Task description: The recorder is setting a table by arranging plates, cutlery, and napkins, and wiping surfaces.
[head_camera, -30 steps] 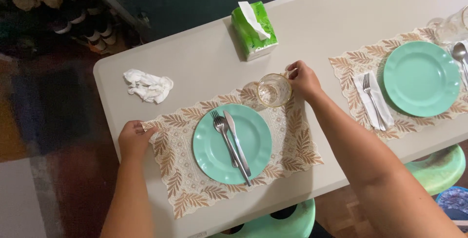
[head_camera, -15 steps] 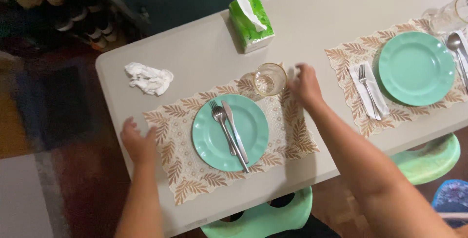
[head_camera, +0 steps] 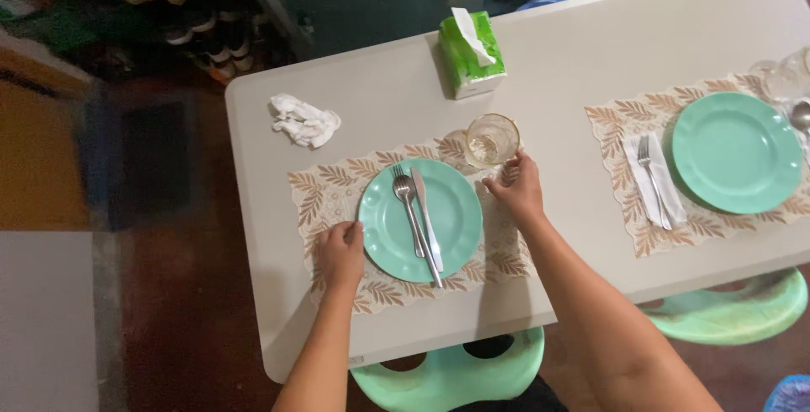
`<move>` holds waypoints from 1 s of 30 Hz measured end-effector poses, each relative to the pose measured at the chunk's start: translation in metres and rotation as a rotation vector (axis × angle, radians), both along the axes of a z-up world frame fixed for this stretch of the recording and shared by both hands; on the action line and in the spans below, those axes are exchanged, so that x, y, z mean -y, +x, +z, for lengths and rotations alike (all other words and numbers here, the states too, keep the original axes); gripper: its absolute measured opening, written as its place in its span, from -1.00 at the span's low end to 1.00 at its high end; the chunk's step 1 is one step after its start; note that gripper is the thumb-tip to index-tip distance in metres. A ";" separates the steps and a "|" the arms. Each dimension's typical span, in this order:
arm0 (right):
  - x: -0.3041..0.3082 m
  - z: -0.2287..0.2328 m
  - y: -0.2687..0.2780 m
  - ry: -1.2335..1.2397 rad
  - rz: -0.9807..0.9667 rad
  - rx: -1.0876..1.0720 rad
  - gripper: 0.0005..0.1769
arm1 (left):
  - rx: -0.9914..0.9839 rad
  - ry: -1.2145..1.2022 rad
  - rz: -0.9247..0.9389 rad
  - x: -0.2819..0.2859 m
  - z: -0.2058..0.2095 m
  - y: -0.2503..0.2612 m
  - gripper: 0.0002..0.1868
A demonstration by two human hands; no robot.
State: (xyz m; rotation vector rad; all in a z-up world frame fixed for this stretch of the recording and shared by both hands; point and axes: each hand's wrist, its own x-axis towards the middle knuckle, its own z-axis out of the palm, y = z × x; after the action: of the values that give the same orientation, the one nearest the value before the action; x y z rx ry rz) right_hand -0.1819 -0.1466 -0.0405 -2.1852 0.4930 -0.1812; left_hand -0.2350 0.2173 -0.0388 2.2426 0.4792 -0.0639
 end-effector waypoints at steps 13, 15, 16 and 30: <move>-0.015 0.051 0.027 -0.220 0.031 -0.361 -0.05 | -0.207 0.164 -0.017 0.010 0.009 0.000 -0.60; -0.012 0.043 0.025 -0.235 0.040 -0.401 -0.06 | -0.243 0.154 0.000 0.010 0.006 -0.001 -0.59; -0.010 0.037 0.023 -0.243 0.037 -0.406 -0.07 | -0.228 0.170 -0.024 0.008 0.005 0.000 -0.58; 0.007 0.093 0.088 -0.427 -0.001 0.380 -0.79 | 0.222 0.171 -0.074 -0.009 0.047 0.043 -0.84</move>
State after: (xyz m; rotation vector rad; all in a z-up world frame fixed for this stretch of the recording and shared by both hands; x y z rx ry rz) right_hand -0.0941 -0.1534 0.0529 -2.4791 0.2525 -0.7451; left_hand -0.1924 0.2265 0.0079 2.3990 0.2904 0.1923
